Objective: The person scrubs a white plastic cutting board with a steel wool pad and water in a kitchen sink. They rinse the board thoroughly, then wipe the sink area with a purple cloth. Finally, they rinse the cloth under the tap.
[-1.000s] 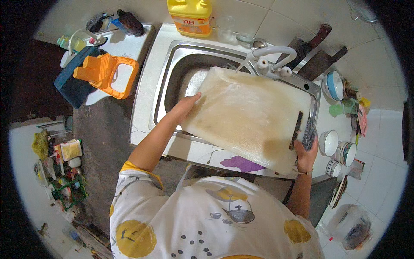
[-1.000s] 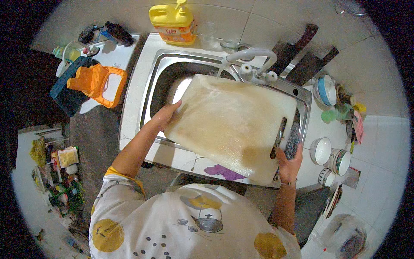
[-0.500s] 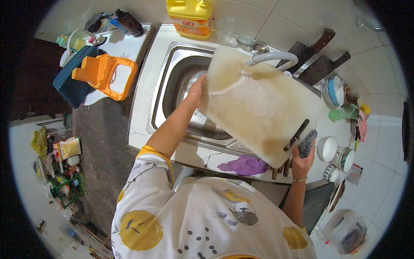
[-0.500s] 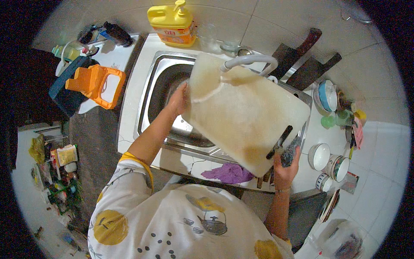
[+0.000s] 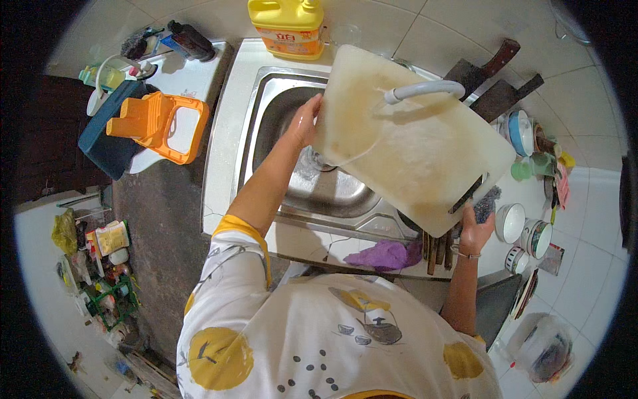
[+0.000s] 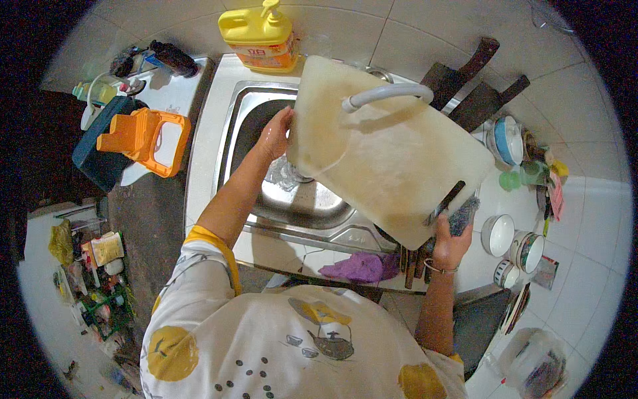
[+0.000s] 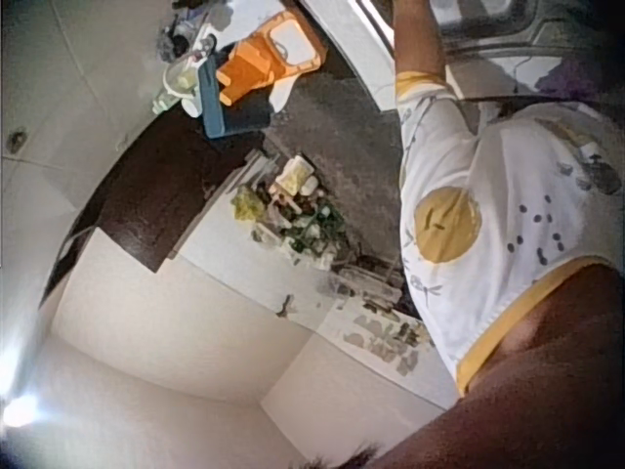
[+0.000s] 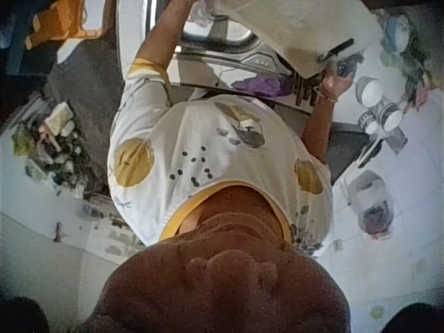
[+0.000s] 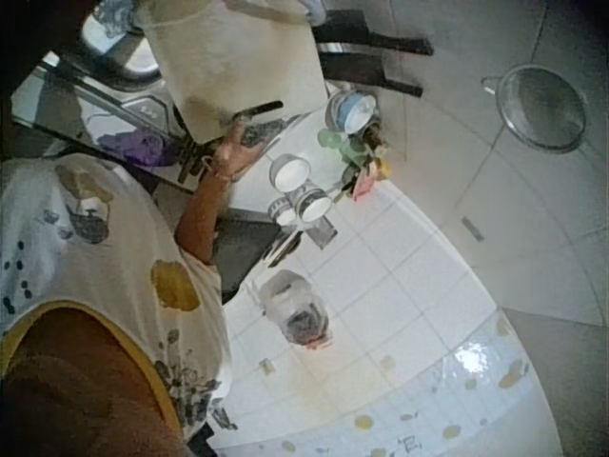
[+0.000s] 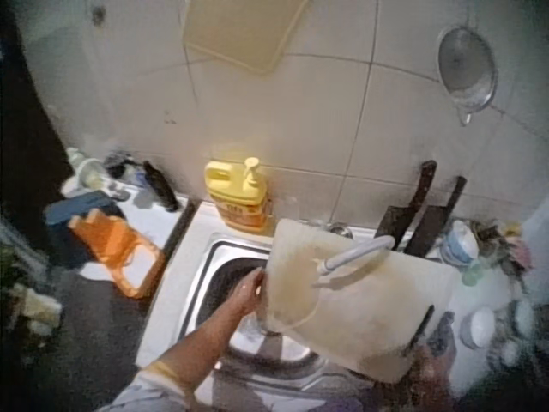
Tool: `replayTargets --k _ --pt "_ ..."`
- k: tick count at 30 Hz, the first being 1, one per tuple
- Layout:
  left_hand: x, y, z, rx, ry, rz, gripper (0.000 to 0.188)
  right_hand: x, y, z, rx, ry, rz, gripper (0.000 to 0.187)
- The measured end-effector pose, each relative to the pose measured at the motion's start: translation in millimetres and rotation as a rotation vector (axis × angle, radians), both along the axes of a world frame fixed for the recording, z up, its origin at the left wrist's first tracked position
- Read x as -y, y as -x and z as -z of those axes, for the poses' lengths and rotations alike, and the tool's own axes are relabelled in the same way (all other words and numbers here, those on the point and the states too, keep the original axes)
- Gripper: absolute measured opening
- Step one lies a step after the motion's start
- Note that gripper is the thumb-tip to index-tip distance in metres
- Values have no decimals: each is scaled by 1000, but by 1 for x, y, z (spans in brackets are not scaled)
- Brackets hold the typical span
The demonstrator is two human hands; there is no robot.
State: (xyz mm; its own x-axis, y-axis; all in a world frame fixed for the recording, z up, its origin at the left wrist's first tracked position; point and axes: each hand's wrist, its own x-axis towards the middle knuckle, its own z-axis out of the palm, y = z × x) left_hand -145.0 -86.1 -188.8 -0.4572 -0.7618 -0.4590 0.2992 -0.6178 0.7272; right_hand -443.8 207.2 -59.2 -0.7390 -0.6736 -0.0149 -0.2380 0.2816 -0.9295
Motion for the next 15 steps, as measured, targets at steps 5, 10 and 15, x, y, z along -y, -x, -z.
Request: replayTargets --k 5,10,15 --pt "-5 -32 -33 306 497 153 45 3 4 35 -141 -30 -6 51" --pt "-7 -66 -100 229 62 -120 48 40 -26 62 26 18 -49 44" --pt "-24 -99 -154 325 82 -208 50 81 -58 56 51 -103 3 35"
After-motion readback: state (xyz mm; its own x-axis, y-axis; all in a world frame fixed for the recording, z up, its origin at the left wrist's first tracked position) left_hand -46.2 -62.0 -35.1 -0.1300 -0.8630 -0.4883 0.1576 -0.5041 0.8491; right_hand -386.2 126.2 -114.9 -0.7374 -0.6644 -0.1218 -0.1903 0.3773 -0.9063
